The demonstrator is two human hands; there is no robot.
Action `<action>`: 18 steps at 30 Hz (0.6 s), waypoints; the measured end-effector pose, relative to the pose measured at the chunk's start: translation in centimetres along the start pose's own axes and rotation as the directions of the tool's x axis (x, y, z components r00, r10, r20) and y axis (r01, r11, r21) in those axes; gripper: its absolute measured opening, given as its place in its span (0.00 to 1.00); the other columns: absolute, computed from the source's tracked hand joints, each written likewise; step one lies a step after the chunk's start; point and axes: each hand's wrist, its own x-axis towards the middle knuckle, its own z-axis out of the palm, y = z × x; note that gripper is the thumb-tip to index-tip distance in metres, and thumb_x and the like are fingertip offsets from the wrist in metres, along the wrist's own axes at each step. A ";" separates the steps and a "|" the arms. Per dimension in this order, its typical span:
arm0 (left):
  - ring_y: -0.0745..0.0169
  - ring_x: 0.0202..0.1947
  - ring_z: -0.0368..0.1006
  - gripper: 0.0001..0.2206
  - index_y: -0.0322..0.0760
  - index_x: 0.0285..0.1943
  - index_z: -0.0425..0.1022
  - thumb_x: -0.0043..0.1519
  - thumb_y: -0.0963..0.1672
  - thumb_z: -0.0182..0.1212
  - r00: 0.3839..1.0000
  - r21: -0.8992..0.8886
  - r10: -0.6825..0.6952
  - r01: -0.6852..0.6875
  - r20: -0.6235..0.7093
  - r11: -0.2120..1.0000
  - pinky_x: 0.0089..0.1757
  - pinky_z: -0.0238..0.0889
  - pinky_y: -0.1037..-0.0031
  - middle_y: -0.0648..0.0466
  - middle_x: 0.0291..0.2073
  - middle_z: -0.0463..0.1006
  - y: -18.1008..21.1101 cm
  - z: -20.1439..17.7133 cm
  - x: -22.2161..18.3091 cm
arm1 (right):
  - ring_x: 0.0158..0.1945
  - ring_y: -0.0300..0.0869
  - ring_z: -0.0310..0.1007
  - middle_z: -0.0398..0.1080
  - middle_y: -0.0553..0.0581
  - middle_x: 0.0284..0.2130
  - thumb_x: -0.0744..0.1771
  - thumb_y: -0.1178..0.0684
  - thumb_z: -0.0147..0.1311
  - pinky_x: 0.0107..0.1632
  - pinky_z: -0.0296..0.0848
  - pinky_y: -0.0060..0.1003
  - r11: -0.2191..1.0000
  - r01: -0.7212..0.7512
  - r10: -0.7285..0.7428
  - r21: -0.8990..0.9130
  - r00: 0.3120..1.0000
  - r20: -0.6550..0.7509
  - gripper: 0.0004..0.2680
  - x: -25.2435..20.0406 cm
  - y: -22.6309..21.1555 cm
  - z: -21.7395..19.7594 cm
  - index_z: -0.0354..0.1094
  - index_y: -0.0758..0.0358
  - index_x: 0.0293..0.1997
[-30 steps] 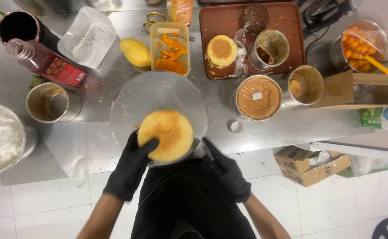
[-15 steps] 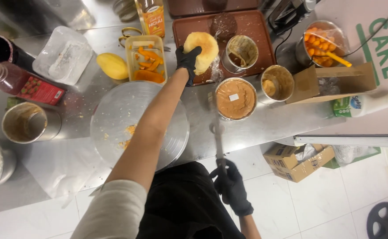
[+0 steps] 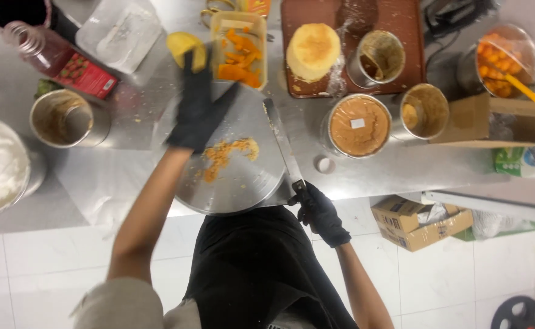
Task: The person slices round sponge cake layers horizontally in half with a long knife on a rotating metal turntable, holding each layer steady with a gloved hand. They lift off and set aside trimmed tops and crumbs, then continue slicing additional cake layers one after another on the same turntable.
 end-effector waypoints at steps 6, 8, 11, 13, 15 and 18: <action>0.43 0.65 0.61 0.37 0.27 0.78 0.55 0.69 0.55 0.60 0.682 -0.512 -0.730 0.643 0.046 0.569 0.63 0.56 0.58 0.36 0.68 0.63 -5.8 -7.5 -15.9 | 0.20 0.33 0.65 0.75 0.56 0.34 0.67 0.64 0.49 0.23 0.67 0.28 0.942 0.077 -0.048 -0.328 0.994 0.096 0.20 -0.9 -1.8 2.2 0.61 0.59 0.69; 0.49 0.57 0.66 0.37 0.32 0.77 0.60 0.66 0.58 0.57 0.558 -0.633 -0.803 0.703 0.207 0.325 0.58 0.61 0.61 0.41 0.62 0.69 -5.5 -8.4 -16.7 | 0.21 0.32 0.65 0.75 0.55 0.32 0.68 0.60 0.48 0.24 0.67 0.29 0.942 0.010 0.022 -0.336 0.996 0.092 0.19 -1.5 -1.6 3.6 0.61 0.58 0.69; 0.57 0.45 0.72 0.40 0.39 0.75 0.64 0.61 0.64 0.49 0.402 -0.681 -0.799 0.732 0.446 -0.011 0.49 0.67 0.65 0.47 0.52 0.75 -4.7 -9.1 -17.9 | 0.24 0.32 0.66 0.75 0.54 0.32 0.71 0.57 0.47 0.28 0.68 0.29 0.946 -0.073 0.103 -0.317 0.992 0.078 0.18 -2.1 0.6 4.7 0.61 0.55 0.71; 0.58 0.42 0.73 0.42 0.40 0.75 0.63 0.59 0.66 0.45 0.360 -0.656 -0.781 0.750 0.510 -0.083 0.46 0.68 0.66 0.48 0.48 0.76 -4.1 -8.6 -19.5 | 0.26 0.33 0.66 0.75 0.55 0.35 0.72 0.56 0.47 0.32 0.69 0.30 0.952 -0.092 0.119 -0.292 0.990 0.075 0.18 -2.4 2.5 5.2 0.60 0.55 0.73; 0.56 0.43 0.76 0.44 0.36 0.71 0.62 0.57 0.67 0.38 0.193 -0.609 -0.710 0.689 0.677 -0.393 0.46 0.72 0.64 0.49 0.47 0.78 -3.4 -7.3 -22.0 | 0.44 0.33 0.73 0.73 0.50 0.57 0.65 0.64 0.53 0.48 0.74 0.30 0.963 0.071 -0.045 -0.261 0.994 0.104 0.24 -2.7 3.8 5.6 0.56 0.57 0.71; 0.57 0.35 0.70 0.49 0.33 0.69 0.72 0.61 0.71 0.32 0.232 -0.526 -0.582 0.747 0.779 -0.406 0.37 0.63 0.69 0.46 0.39 0.75 -3.7 -2.4 -30.9 | 0.61 0.33 0.69 0.69 0.54 0.62 0.66 0.63 0.53 0.60 0.70 0.31 0.977 0.114 -0.094 -0.182 0.989 0.117 0.24 -3.4 4.8 6.3 0.55 0.58 0.71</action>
